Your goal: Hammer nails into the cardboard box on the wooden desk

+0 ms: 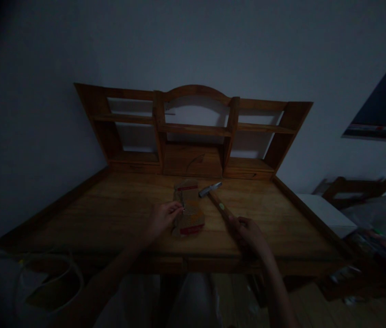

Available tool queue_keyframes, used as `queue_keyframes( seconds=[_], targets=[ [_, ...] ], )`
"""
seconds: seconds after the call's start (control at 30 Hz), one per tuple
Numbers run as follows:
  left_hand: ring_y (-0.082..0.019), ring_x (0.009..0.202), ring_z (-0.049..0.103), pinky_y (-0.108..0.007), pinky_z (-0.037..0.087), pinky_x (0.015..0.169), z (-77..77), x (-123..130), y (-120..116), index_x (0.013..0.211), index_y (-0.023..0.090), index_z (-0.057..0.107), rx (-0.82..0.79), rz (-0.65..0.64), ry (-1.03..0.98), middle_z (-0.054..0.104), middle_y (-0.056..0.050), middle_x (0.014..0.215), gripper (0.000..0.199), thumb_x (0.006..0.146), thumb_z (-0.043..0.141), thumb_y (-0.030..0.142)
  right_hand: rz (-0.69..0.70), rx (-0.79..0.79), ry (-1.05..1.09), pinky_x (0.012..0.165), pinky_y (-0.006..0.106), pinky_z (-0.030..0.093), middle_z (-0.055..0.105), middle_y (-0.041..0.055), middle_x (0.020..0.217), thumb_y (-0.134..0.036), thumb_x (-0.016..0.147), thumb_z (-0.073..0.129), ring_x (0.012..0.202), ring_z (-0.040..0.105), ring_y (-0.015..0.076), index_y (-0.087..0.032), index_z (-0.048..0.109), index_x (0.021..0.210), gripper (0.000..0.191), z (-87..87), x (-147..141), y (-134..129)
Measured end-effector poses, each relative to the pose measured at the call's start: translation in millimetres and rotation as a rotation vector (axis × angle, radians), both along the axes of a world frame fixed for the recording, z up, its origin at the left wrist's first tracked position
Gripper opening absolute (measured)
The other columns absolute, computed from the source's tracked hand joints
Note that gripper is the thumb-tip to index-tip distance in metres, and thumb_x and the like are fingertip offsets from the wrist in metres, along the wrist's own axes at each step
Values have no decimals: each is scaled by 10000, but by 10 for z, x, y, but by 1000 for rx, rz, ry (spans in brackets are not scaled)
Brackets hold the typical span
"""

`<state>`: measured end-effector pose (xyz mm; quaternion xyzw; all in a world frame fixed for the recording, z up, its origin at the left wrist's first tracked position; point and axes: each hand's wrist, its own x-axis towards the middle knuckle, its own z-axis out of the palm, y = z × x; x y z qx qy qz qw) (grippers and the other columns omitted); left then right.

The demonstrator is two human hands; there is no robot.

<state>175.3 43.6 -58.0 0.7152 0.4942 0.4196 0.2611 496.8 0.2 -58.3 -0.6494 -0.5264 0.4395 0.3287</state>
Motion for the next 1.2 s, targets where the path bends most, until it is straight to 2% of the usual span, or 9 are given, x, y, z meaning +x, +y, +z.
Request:
queue_keyframes(
  seconds=[0.1, 0.33, 0.53, 0.73, 1.2],
  targets=[
    [-171, 725, 670, -260, 509, 683, -36, -3, 15, 852, 204, 680, -9, -10, -21, 720, -34, 824, 221, 848, 563, 391, 16, -3, 15, 339, 188, 265, 425, -66, 504, -725, 775, 497, 365, 364, 65, -188, 542, 802, 540, 3, 3, -2],
    [-167, 727, 673, -247, 508, 669, -30, -1, 0, 848, 203, 682, -20, -21, -17, 722, -28, 826, 224, 845, 567, 395, 3, 1, -15, 349, 188, 286, 462, -46, 525, -728, 768, 502, 389, 400, 71, -178, 555, 788, 553, -1, 14, 10],
    [-185, 741, 678, -262, 510, 677, -42, 9, -5, 845, 212, 714, -17, 11, 6, 735, -37, 842, 233, 841, 573, 398, 3, 1, -19, 349, 189, 284, 434, -57, 519, -738, 763, 498, 382, 369, 68, -182, 552, 792, 559, 20, -1, -6],
    [-176, 756, 671, -257, 498, 692, 38, 6, -54, 844, 213, 721, 48, 16, 71, 732, -38, 870, 216, 847, 577, 375, 6, -30, 9, 349, 195, 274, 430, -62, 520, -734, 755, 504, 380, 357, 68, -195, 541, 790, 541, 28, -6, -7],
    [-151, 671, 616, -228, 440, 612, 109, 28, -80, 758, 201, 655, 90, 27, 138, 677, -27, 740, 172, 829, 583, 339, -9, -30, 1, 349, 194, 267, 426, -63, 493, -732, 755, 502, 371, 362, 72, -189, 548, 812, 548, 31, -22, 1]
  ],
)
